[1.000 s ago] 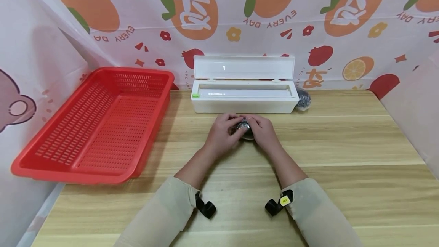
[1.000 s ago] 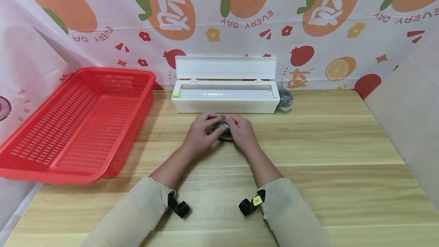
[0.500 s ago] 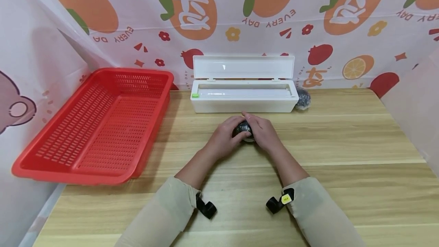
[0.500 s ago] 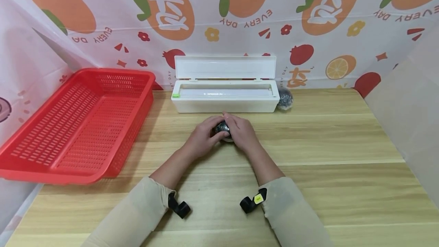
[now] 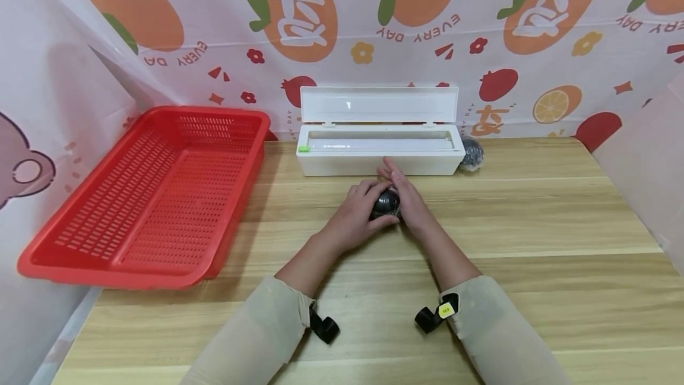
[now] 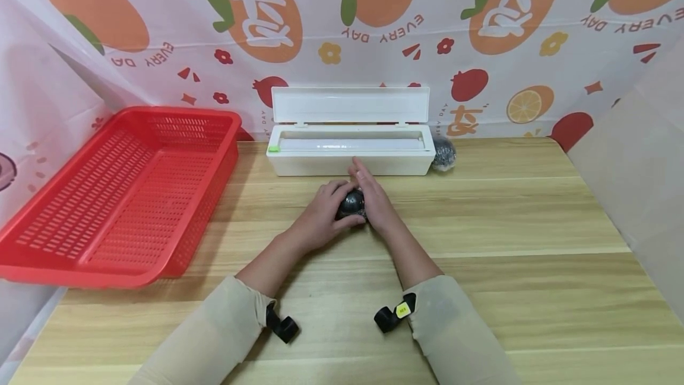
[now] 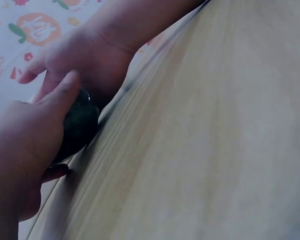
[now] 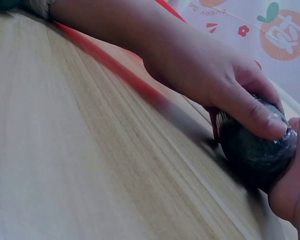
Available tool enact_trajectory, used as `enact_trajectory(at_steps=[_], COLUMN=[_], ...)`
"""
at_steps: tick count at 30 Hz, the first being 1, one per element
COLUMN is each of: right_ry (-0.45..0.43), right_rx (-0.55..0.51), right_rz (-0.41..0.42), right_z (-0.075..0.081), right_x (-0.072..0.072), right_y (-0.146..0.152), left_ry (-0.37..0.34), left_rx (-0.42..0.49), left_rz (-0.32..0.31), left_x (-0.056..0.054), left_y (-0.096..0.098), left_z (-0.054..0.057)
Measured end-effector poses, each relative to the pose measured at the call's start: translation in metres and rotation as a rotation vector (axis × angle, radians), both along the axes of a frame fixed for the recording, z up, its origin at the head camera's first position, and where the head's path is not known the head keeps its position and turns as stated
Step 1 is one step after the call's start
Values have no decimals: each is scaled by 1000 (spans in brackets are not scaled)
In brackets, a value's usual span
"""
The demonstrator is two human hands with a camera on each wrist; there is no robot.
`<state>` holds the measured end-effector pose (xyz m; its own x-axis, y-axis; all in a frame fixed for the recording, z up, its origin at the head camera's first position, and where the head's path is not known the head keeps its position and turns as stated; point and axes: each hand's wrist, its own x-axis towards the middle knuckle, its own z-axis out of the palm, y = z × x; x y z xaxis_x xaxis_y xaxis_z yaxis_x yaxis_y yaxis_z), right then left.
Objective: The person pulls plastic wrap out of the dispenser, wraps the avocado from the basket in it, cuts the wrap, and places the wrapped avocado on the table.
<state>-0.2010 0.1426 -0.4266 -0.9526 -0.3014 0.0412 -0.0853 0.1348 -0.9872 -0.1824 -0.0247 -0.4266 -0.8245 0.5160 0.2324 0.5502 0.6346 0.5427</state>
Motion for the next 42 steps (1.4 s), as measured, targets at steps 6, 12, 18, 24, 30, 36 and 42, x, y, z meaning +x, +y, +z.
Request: enact_trajectory(at_steps=[6,12,18,24,30,36,42], right_ry=[51,112,159,160,79,-14,-18], right_rx=[-29,81,92,133,119,81,95], right_rz=[-17,-46,3,22,-54,-112,-172], right_z=[1,1,0,-1,-3,-3,-4], right_x=[2,2,2,2,-1,-1,-1], right_y=[0,1,3,4,4,3,3], left_ry=[-89,-183,-235,-224,-280,-393,-464], left_rx=[72,208,385,394,423,740,864], left_rz=[107,225,268,212,211,240,281], left_x=[-4,-6,-9,-12,-13,-13,-14], left_y=[0,-4,-10,-14,-14,-14,-13], left_z=[1,3,2,1,2,5,4])
